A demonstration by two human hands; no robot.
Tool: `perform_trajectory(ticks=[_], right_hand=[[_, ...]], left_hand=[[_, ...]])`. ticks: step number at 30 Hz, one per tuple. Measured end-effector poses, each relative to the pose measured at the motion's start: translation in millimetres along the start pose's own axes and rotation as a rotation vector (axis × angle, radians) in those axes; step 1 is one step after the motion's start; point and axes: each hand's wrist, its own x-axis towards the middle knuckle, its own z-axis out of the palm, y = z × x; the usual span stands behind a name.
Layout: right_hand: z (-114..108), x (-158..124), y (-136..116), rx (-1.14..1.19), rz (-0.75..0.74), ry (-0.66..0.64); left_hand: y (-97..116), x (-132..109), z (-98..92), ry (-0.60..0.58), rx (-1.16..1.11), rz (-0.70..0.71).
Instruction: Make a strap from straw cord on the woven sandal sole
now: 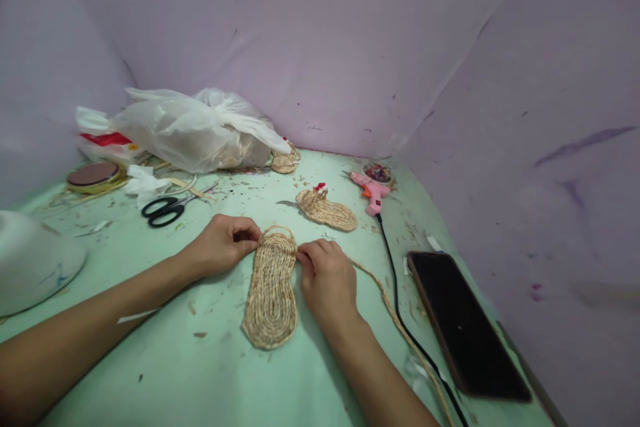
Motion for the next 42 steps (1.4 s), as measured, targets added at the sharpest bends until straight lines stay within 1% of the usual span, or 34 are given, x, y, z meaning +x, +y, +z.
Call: perform_trajectory(ticks=[8,16,23,27,29,34,42], right_hand=[[0.5,1.1,1.3,0.056,-0.002,0.006],[0.1,1.4,0.7,0.047,-0.002,0.003],[-0.1,1.2,0.5,0.035,0.000,0.000],[-1.9,0.7,0.4,-0.032,0.040,-0.009],[-2.9,0.6,0.3,-0.051,0.062,-0.018],[-2.2,0.4,0.5,-0.032,0.077,-0.010],[-1.2,1.7,1.2,-0.013,0.095,-0.029]], left_hand=[[-3.3,0.8,0.0,-0.016,-0.048,0.011],[-6.1,3.7,-5.1,-0.096,-0.103,0.039],[-5.2,6.2,-9.3,-0.173,-0.190,0.003],[-7.1,5.7,-6.0,-0.116,-0.093,0.057],[-9.1,5.3,-4.0,-0.107,-0.062,0.083],[-10.9,5.1,-1.4,-0.100,-0.042,0.058],[-4.9,3.2,-2.9,-0.094,-0.037,0.044]])
